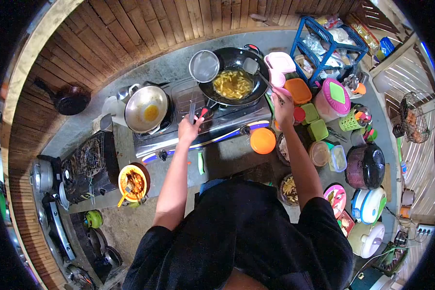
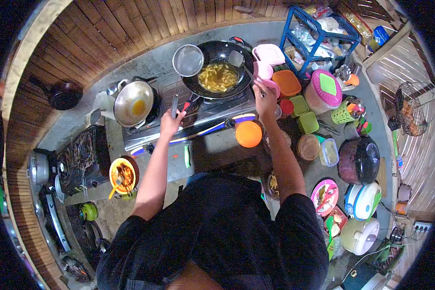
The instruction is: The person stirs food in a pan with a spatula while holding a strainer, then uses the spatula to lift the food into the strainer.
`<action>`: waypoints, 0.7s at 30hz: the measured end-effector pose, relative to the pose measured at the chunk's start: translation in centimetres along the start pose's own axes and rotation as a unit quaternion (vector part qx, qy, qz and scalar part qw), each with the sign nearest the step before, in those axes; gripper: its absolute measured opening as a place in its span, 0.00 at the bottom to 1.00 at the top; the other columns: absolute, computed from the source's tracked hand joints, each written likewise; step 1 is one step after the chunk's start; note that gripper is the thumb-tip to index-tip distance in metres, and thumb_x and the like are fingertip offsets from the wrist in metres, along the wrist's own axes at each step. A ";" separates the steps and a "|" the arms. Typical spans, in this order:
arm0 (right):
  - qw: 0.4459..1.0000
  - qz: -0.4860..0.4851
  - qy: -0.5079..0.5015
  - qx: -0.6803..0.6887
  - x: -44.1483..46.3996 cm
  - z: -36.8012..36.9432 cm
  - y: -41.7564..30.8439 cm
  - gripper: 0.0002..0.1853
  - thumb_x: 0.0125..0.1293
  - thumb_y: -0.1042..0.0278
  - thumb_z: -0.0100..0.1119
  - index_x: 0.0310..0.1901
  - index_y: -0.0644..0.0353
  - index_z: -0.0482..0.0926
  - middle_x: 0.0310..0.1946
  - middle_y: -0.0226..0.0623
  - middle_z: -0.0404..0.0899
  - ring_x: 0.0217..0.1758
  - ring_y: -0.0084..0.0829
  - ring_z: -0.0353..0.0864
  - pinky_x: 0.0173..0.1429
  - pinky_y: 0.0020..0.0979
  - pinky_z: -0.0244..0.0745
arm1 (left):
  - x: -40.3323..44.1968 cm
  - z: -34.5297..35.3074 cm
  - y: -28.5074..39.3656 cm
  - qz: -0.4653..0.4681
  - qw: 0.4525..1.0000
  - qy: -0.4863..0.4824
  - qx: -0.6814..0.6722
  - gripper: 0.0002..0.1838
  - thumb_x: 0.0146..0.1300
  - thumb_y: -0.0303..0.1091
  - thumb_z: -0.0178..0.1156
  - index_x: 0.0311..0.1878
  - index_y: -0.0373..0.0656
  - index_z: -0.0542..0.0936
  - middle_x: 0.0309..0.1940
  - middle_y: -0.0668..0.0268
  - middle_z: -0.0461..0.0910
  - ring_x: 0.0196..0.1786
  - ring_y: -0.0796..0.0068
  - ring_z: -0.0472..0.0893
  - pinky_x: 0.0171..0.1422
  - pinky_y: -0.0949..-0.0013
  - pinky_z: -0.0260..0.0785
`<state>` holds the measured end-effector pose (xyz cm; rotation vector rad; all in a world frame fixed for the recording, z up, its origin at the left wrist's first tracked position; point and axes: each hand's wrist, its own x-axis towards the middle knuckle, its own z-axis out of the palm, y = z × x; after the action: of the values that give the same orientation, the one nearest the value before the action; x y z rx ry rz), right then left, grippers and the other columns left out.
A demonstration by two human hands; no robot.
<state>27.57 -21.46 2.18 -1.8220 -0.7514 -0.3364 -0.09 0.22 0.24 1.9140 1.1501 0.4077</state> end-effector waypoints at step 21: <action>0.997 -0.004 -0.063 -0.035 0.1 -1.7 0.4 0.12 0.66 0.68 0.64 0.49 0.60 0.85 0.47 0.45 0.84 0.52 0.36 0.82 0.58 0.33 0.75 | 0.1 0.2 -0.3 0.012 1.000 0.003 -0.007 0.17 0.60 0.45 0.71 0.38 0.44 0.76 0.23 0.63 0.82 0.23 0.72 0.84 0.31 0.65 0.75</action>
<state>28.16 -23.03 2.56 -1.9203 -0.8426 -0.2571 -0.09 0.30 -0.15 1.9184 1.1263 0.4343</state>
